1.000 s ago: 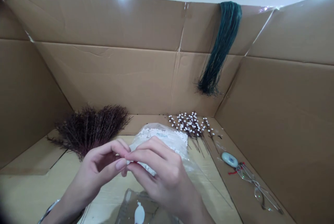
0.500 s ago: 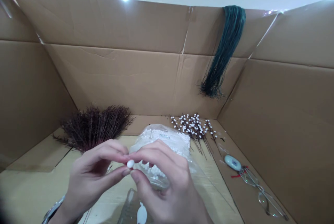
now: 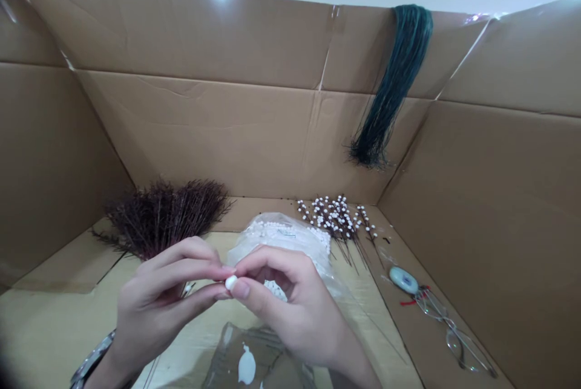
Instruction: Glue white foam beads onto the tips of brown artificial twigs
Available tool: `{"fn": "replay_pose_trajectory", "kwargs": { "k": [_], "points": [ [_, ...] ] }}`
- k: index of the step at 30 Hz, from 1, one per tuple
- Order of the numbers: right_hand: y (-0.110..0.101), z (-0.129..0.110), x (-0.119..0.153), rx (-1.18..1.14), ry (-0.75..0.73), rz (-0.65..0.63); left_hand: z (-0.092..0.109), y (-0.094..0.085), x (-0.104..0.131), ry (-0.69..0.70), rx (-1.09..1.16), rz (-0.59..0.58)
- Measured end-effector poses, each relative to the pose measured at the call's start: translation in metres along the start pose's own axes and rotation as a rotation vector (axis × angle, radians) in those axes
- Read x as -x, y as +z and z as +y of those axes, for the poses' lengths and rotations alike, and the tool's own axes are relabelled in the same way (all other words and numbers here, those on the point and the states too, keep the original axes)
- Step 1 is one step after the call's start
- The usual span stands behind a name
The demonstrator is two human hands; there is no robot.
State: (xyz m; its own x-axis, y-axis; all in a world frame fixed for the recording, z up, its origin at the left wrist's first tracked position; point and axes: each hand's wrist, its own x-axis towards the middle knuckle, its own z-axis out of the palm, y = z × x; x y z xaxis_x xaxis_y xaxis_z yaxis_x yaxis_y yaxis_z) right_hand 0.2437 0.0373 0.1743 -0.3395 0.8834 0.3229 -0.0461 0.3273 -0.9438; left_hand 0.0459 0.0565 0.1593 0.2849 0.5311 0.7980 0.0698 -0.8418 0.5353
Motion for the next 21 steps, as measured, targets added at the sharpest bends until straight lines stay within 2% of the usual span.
{"fn": "replay_pose_trajectory", "kwargs": {
  "k": [6,13,21],
  "points": [
    [0.0027,0.007,-0.0032,-0.195,0.016,-0.023,0.0028,-0.0012,-0.0003,-0.095,0.048,-0.019],
    [0.004,0.0086,-0.0034,-0.129,-0.017,-0.015,0.0056,0.0007,0.0009,-0.249,0.175,-0.012],
    [0.0067,0.0104,-0.0026,-0.191,0.086,-0.058,0.0057,0.0005,-0.0039,-0.23,0.171,0.013]
  ]
}}
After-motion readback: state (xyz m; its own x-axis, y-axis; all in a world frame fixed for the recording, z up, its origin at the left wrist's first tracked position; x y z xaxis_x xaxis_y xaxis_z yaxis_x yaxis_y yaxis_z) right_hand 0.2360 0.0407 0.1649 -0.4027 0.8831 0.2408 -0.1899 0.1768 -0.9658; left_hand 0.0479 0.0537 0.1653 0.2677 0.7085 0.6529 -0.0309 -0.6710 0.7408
